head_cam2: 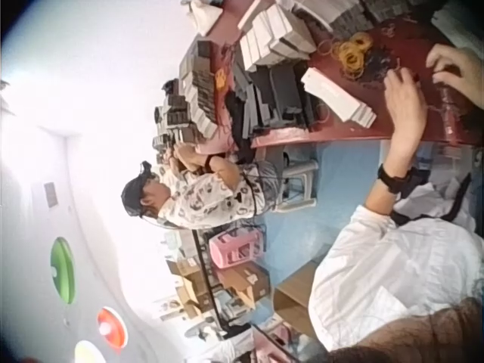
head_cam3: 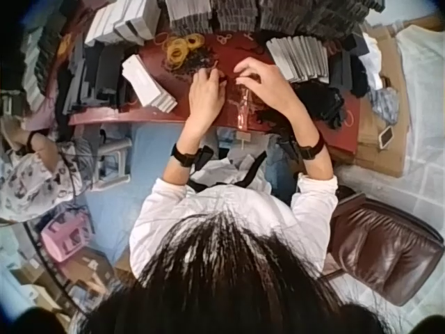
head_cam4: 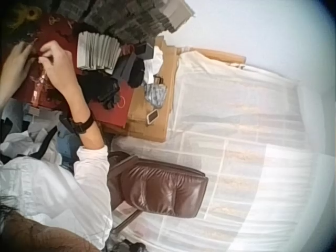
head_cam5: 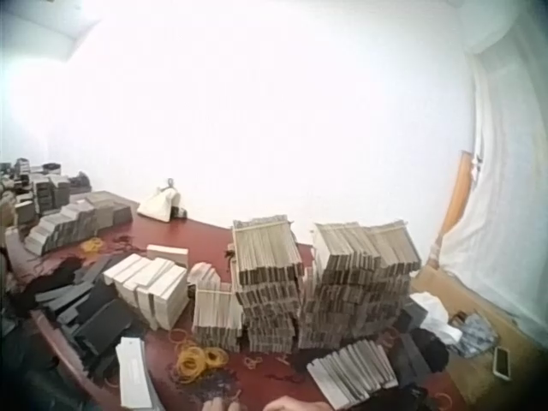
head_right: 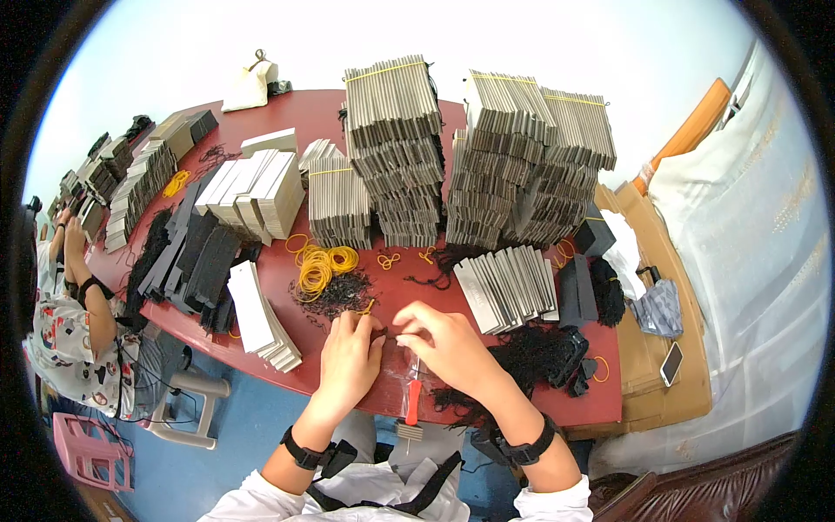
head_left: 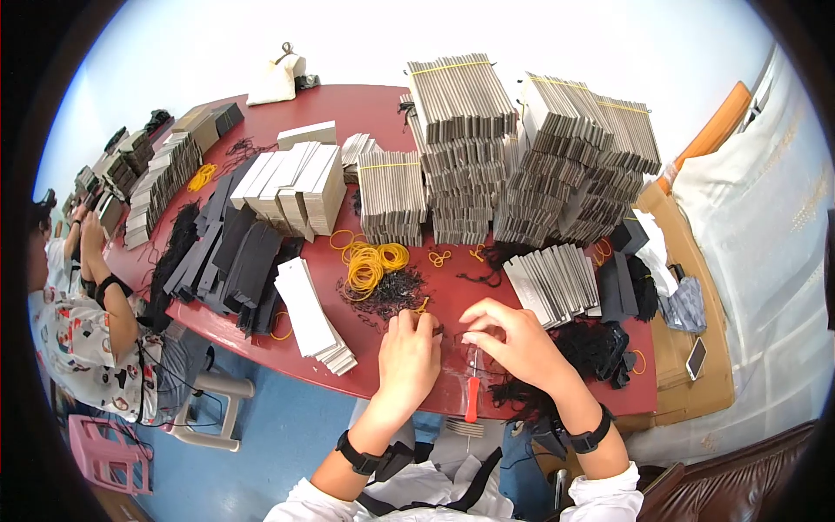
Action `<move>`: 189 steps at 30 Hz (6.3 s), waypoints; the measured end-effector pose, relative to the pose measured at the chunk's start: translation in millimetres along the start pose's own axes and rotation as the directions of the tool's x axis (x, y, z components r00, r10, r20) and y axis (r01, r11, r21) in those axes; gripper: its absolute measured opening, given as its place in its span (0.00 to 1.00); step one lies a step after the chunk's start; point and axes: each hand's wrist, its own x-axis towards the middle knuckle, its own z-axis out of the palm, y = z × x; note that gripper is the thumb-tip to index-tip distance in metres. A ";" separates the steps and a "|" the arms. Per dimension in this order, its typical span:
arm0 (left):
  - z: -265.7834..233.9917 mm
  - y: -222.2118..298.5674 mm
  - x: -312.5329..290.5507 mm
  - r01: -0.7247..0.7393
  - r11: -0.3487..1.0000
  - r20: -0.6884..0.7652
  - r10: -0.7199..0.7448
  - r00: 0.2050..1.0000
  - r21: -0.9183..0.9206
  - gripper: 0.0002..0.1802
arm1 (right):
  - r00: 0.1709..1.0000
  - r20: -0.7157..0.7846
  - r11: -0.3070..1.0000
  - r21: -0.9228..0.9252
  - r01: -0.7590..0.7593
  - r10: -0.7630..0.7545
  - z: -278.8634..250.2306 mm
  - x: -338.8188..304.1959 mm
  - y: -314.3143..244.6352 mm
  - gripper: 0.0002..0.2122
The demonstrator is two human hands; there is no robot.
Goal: Manually placing small black lanyard or cord components into clear plastic bags at an assembly table.
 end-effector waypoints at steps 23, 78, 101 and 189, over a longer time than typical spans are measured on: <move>-8.0 -7.2 -7.4 -0.037 0.950 -0.028 0.030 0.999 -0.311 0.05 | 0.966 -0.020 0.954 0.163 -0.252 0.259 2.0 -41.2 18.2 0.04; -13.4 35.4 -53.8 0.427 0.024 0.408 -0.253 0.877 -0.904 0.04 | 0.948 -0.249 0.842 0.537 -0.037 0.200 54.0 -72.5 17.8 0.04; -47.0 38.4 -56.2 0.356 0.339 0.432 0.183 0.883 -0.871 0.01 | 0.969 -0.101 0.969 0.132 -0.210 0.224 -24.9 -102.2 -19.6 0.06; -35.4 19.2 -61.1 0.695 -0.016 0.624 0.427 0.655 -0.719 0.07 | 0.985 0.172 0.839 0.539 -0.080 -0.016 31.0 -94.8 18.7 0.04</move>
